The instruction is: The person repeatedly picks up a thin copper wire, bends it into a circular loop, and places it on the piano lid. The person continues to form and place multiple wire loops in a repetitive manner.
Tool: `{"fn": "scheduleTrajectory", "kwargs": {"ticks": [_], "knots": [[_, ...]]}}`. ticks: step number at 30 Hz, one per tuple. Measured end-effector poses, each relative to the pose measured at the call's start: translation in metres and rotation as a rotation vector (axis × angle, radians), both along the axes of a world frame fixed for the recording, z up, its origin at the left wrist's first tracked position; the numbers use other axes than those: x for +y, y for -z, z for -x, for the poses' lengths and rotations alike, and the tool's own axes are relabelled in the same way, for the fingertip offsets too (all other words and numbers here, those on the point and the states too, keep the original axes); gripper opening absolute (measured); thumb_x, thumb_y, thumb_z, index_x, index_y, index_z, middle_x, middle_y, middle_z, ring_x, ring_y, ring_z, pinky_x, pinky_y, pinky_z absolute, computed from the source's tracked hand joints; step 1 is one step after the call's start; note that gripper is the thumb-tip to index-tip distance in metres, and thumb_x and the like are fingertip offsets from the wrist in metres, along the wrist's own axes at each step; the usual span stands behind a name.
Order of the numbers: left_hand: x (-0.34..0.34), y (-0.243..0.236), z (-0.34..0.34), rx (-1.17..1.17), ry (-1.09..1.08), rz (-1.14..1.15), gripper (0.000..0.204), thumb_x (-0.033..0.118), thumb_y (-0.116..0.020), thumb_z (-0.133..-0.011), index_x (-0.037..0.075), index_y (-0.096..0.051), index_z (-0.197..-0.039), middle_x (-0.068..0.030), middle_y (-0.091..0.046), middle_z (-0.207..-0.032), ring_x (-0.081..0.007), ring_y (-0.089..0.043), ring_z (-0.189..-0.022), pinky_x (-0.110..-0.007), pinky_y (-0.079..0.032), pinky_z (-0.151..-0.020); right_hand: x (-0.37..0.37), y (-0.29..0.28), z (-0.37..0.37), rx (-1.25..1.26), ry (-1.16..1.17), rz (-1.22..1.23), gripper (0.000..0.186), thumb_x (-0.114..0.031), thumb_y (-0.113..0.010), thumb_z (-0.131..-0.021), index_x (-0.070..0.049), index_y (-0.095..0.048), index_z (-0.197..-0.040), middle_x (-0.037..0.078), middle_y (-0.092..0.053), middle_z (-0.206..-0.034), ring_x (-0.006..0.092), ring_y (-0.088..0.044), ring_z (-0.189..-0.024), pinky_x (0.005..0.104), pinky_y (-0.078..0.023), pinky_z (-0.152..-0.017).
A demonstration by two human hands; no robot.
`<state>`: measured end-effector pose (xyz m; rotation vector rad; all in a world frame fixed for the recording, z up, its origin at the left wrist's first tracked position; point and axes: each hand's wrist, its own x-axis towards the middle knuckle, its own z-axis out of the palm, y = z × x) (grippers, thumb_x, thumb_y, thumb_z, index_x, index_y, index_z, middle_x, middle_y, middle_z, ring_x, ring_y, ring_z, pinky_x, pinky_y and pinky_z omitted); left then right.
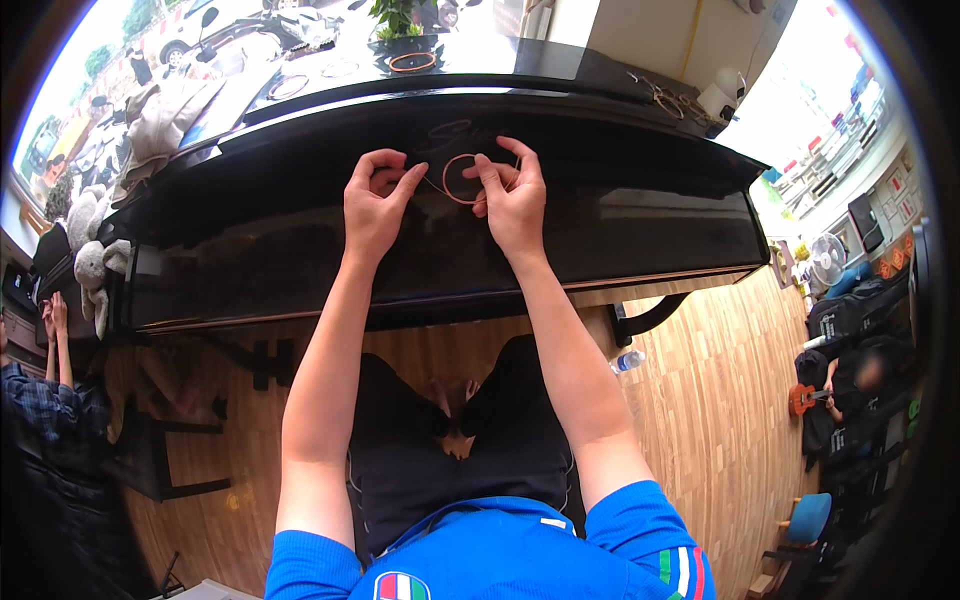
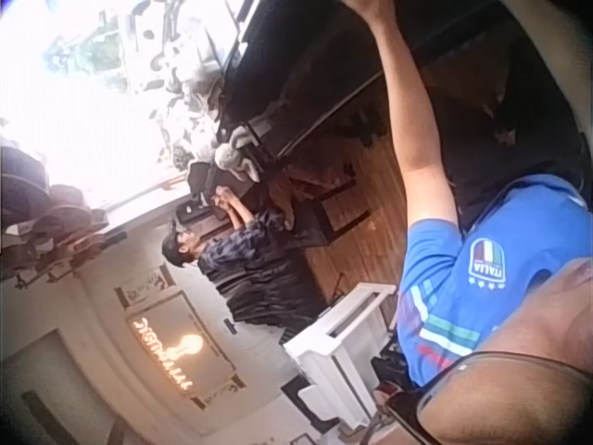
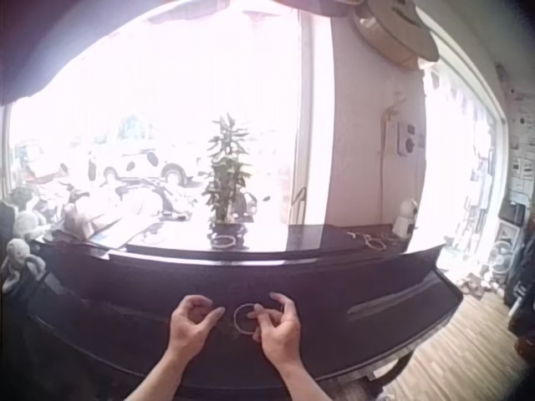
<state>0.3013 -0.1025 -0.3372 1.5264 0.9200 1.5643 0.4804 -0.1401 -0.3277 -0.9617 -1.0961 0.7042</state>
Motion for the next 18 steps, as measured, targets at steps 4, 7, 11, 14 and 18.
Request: {"fn": "scheduleTrajectory", "kwargs": {"ticks": [4,7,11,14,18], "knots": [[-0.004,-0.004,-0.001,-0.018,0.131,0.053,0.022,0.01,-0.078,-0.09,-0.001,-0.069,-0.107,-0.0054,-0.072,-0.094,-0.0111,-0.07,-0.085,-0.024,-0.055,-0.073,0.0,-0.001,0.0,0.064,-0.036,-0.015,0.033,-0.022,-0.07,-0.098,0.001,-0.056,-0.117,0.011,-0.075,-0.088,0.0074,-0.062,-0.054,0.0199,-0.05,-0.048],[-0.008,-0.005,-0.005,-0.048,0.166,0.037,0.02,0.011,-0.075,-0.092,-0.002,-0.073,-0.107,-0.0072,-0.074,-0.093,-0.0108,-0.07,-0.081,-0.024,-0.056,-0.075,-0.001,0.0,-0.002,0.073,-0.101,0.011,0.027,-0.021,-0.069,-0.098,0.001,-0.058,-0.11,0.01,-0.075,-0.088,0.008,-0.064,-0.057,0.0202,-0.051,-0.05],[-0.008,-0.006,-0.004,0.044,0.165,-0.005,0.021,0.015,-0.072,-0.095,-0.001,-0.075,-0.109,-0.0089,-0.075,-0.1,-0.012,-0.07,-0.087,-0.024,-0.056,-0.077,-0.002,-0.001,0.001,0.03,-0.162,0.012,0.022,-0.02,-0.07,-0.097,-0.001,-0.061,-0.103,0.01,-0.075,-0.088,0.0082,-0.065,-0.059,0.0212,-0.053,-0.052],[-0.009,-0.008,-0.002,0.191,0.184,-0.026,0.023,0.015,-0.07,-0.096,-0.003,-0.075,-0.11,-0.0086,-0.074,-0.105,-0.0119,-0.068,-0.088,-0.023,-0.054,-0.076,-0.001,0.002,-0.001,-0.016,-0.161,0.016,0.02,-0.019,-0.071,-0.097,-0.001,-0.062,-0.1,0.009,-0.075,-0.088,0.0086,-0.065,-0.06,0.0218,-0.053,-0.053],[-0.014,-0.014,-0.001,0.216,0.294,-0.035,0.024,0.014,-0.069,-0.097,-0.003,-0.074,-0.112,-0.0074,-0.073,-0.107,-0.0108,-0.066,-0.087,-0.022,-0.051,-0.075,0.0,0.002,0.0,-0.039,-0.154,0.005,0.018,-0.017,-0.072,-0.096,-0.001,-0.064,-0.097,0.007,-0.073,-0.084,0.0096,-0.066,-0.061,0.0227,-0.053,-0.054]]}}
